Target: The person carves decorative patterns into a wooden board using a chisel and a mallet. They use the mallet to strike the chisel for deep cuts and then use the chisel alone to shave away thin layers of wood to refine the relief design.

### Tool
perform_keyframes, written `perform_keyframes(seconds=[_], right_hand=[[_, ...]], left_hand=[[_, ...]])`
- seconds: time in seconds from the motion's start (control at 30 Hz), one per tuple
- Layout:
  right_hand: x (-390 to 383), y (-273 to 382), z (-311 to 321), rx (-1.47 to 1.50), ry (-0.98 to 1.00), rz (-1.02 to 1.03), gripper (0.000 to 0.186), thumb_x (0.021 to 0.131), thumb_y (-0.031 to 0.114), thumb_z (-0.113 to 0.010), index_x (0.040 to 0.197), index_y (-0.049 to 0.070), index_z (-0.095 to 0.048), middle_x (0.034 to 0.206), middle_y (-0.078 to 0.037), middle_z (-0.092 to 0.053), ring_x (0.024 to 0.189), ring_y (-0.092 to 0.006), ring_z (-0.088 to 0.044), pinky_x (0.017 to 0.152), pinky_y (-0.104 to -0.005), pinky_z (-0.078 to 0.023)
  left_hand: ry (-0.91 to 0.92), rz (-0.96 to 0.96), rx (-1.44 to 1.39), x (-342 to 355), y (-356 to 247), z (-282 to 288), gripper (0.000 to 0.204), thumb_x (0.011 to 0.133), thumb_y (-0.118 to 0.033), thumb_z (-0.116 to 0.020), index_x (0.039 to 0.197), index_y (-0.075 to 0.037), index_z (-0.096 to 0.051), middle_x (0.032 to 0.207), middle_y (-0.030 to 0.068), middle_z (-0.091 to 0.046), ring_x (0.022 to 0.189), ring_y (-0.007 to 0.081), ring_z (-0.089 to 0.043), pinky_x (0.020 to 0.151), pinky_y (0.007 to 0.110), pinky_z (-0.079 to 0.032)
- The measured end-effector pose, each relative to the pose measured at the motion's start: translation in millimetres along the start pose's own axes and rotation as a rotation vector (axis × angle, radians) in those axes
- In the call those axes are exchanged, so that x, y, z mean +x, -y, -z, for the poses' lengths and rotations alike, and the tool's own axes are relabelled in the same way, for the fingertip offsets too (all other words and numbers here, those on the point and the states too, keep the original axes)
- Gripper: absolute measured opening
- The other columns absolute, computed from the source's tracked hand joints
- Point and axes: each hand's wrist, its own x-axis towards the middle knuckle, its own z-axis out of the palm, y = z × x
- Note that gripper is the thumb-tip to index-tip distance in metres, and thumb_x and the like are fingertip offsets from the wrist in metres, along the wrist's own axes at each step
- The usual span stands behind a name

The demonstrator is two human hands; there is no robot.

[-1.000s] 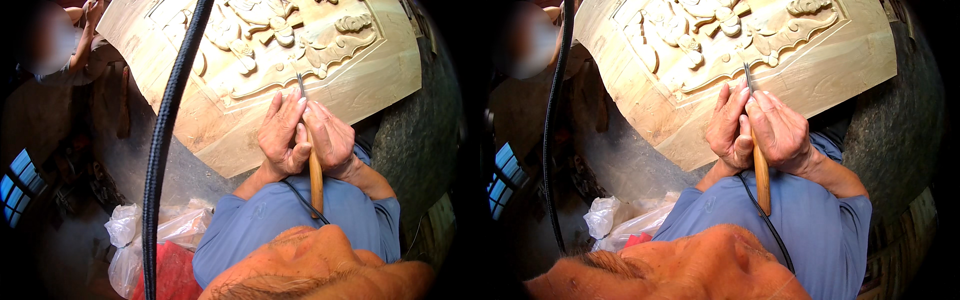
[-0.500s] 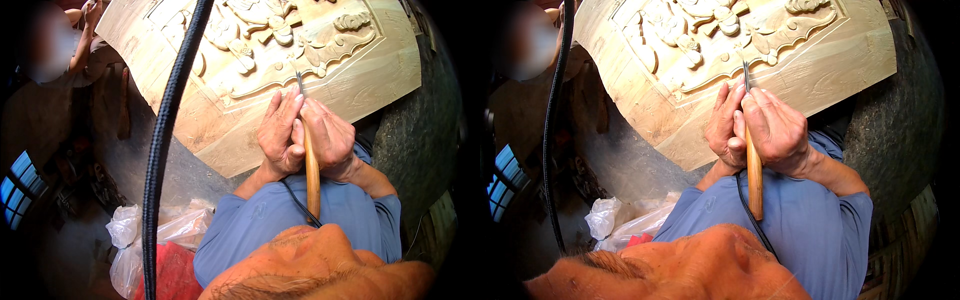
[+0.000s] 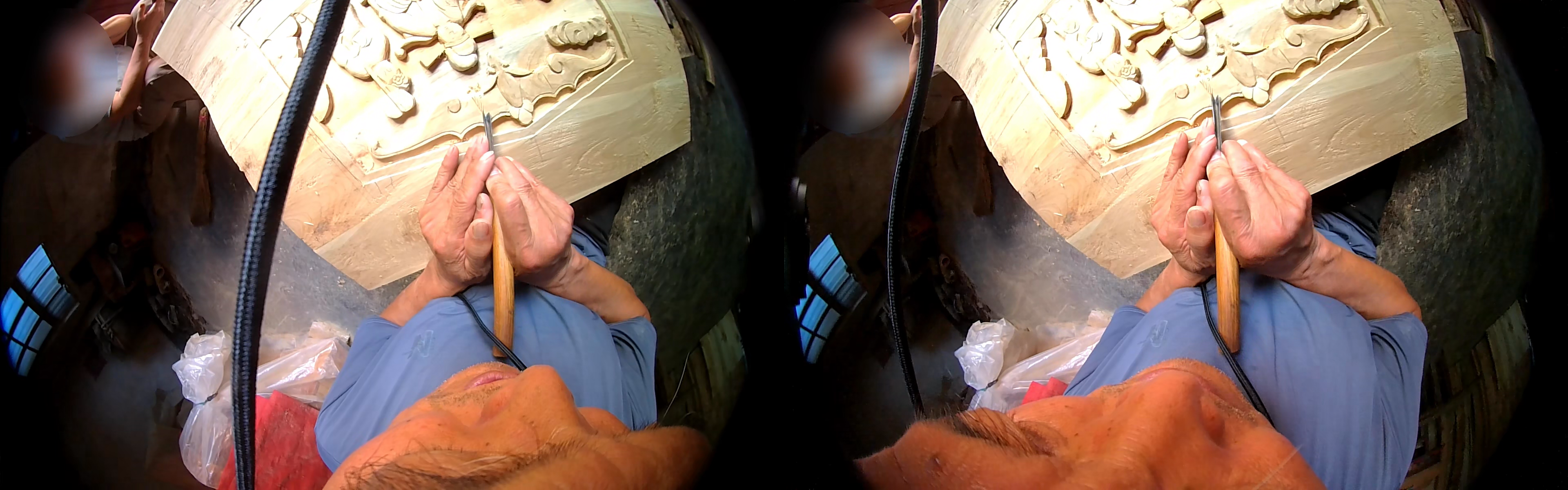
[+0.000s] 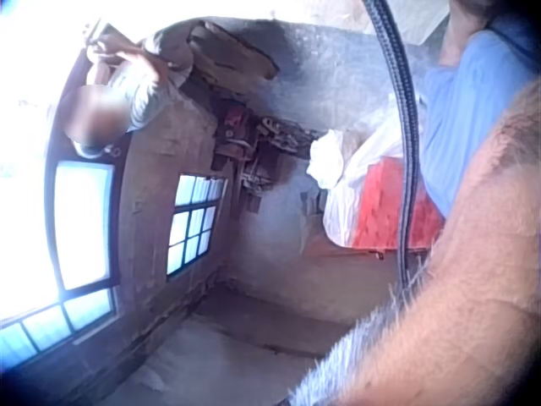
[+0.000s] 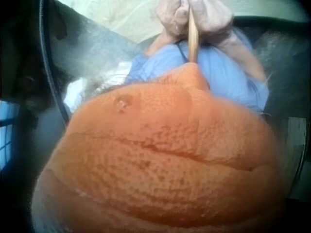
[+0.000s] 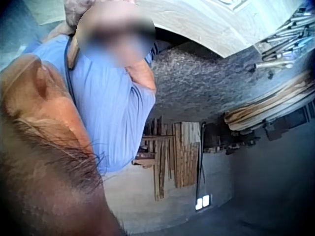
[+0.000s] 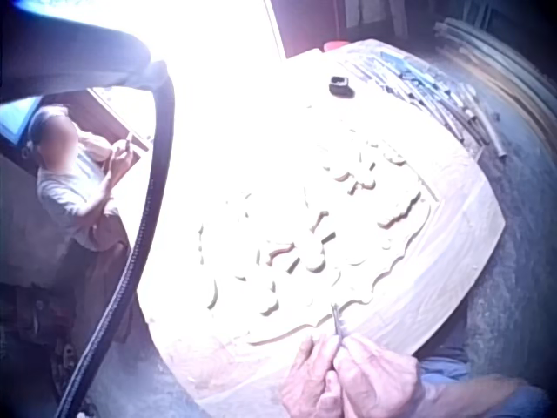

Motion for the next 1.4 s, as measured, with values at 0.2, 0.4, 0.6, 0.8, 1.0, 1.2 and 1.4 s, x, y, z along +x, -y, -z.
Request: perform_keyframes(seconds=[0.2,0.4,0.6,0.8,1.0,1.2,1.4], right_hand=[[-2,-4,-1,-0.015,0.007,0.027,0.028,0.099,0.008,-0.073,0.116,-0.014,-0.07,0.109,-0.033,-0.075,0.099,-0.0457,-0.08,0.09,-0.0471,-0.068],[-5,-15,-7,0.026,-0.051,0.04,0.027,0.101,0.007,-0.071,0.118,-0.014,-0.069,0.11,-0.032,-0.075,0.101,-0.0454,-0.08,0.089,-0.0469,-0.068],[-9,-6,1,0.005,-0.017,0.012,0.026,0.101,0.011,-0.072,0.114,-0.012,-0.07,0.107,-0.031,-0.076,0.099,-0.0448,-0.081,0.087,-0.0463,-0.068],[-6,-4,2,0.021,-0.009,0.008,0.027,0.1,0.01,-0.072,0.114,-0.012,-0.07,0.108,-0.031,-0.075,0.098,-0.0445,-0.08,0.086,-0.0453,-0.068],[-3,0,5,0.031,-0.005,-0.002,0.029,0.097,0.01,-0.073,0.115,-0.013,-0.069,0.109,-0.032,-0.074,0.098,-0.0443,-0.08,0.086,-0.0446,-0.068],[-1,1,5,0.032,0.005,-0.001,0.033,0.094,0.011,-0.074,0.116,-0.013,-0.069,0.11,-0.032,-0.074,0.099,-0.0445,-0.08,0.087,-0.045,-0.067],[1,-1,7,0.034,0.024,0.003,0.035,0.093,0.011,-0.076,0.118,-0.014,-0.069,0.11,-0.032,-0.074,0.099,-0.0454,-0.079,0.087,-0.046,-0.067]], left_hand=[[0.017,-0.015,-0.001,2,0,0,0.048,0.109,-0.015,-0.046,0.14,0.017,-0.066,0.142,0.0357,-0.07,0.137,0.046,-0.07,0.126,0.057,-0.042],[0.035,-0.002,0.038,4,-2,-2,0.047,0.11,-0.014,-0.049,0.143,0.015,-0.065,0.143,0.0358,-0.069,0.139,0.0457,-0.068,0.127,0.057,-0.041],[0.017,-0.031,-0.02,0,2,0,0.052,0.109,-0.027,-0.057,0.137,0.014,-0.07,0.138,0.035,-0.073,0.136,0.0455,-0.071,0.127,0.058,-0.04],[0.005,-0.017,-0.048,-2,2,1,0.052,0.109,-0.028,-0.058,0.136,0.014,-0.07,0.138,0.0359,-0.072,0.137,0.0453,-0.07,0.127,0.058,-0.04],[0.008,-0.008,-0.051,-2,2,2,0.052,0.11,-0.029,-0.056,0.137,0.014,-0.07,0.137,0.0359,-0.073,0.137,0.0452,-0.07,0.127,0.058,-0.041],[-0.006,-0.02,-0.059,-2,3,1,0.049,0.112,-0.024,-0.052,0.137,0.014,-0.07,0.137,0.0352,-0.073,0.136,0.0447,-0.071,0.126,0.058,-0.042],[-0.002,-0.017,-0.033,0,0,1,0.046,0.11,-0.018,-0.052,0.138,0.014,-0.069,0.138,0.0342,-0.073,0.136,0.0445,-0.071,0.126,0.058,-0.043]])
